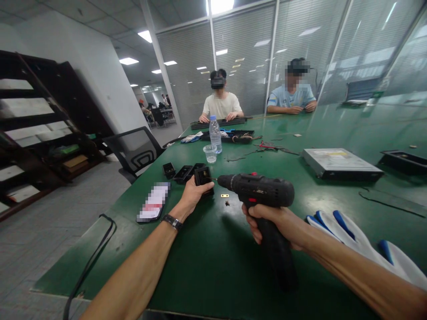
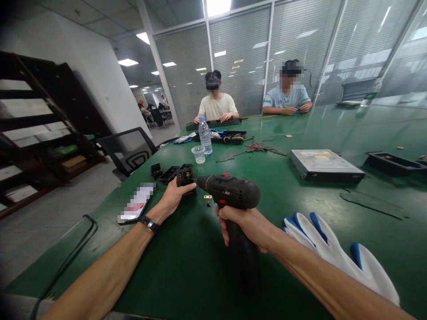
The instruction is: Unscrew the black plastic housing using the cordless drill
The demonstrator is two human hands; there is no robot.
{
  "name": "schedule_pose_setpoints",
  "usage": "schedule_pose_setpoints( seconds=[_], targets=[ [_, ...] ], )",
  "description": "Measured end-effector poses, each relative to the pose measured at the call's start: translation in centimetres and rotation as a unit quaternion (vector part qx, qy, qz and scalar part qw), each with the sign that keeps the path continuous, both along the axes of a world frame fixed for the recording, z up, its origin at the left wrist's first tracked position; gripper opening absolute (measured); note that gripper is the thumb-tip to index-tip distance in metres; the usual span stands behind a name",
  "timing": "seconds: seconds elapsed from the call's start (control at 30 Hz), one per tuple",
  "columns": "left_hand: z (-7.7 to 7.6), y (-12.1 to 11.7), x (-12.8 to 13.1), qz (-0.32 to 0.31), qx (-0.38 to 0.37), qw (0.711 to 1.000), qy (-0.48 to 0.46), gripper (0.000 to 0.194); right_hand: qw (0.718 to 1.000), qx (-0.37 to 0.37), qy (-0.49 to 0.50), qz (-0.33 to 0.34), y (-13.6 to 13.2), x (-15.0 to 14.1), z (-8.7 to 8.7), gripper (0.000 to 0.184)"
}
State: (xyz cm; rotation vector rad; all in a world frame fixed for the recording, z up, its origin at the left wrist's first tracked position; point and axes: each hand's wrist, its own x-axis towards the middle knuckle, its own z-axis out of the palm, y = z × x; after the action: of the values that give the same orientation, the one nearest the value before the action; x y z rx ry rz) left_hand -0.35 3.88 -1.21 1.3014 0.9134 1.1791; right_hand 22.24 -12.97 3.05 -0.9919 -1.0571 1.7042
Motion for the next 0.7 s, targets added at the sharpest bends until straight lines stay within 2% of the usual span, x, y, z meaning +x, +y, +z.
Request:
schedule_pose_setpoints(
  seconds=[0.7],
  targets=[
    [0.52,-0.45,0.11,0.008,0.002,1.0,0.002,0.049,1.0,0.012,-0.005,0.0,-0.13,-0.19,0.4,0.022]
  ],
)
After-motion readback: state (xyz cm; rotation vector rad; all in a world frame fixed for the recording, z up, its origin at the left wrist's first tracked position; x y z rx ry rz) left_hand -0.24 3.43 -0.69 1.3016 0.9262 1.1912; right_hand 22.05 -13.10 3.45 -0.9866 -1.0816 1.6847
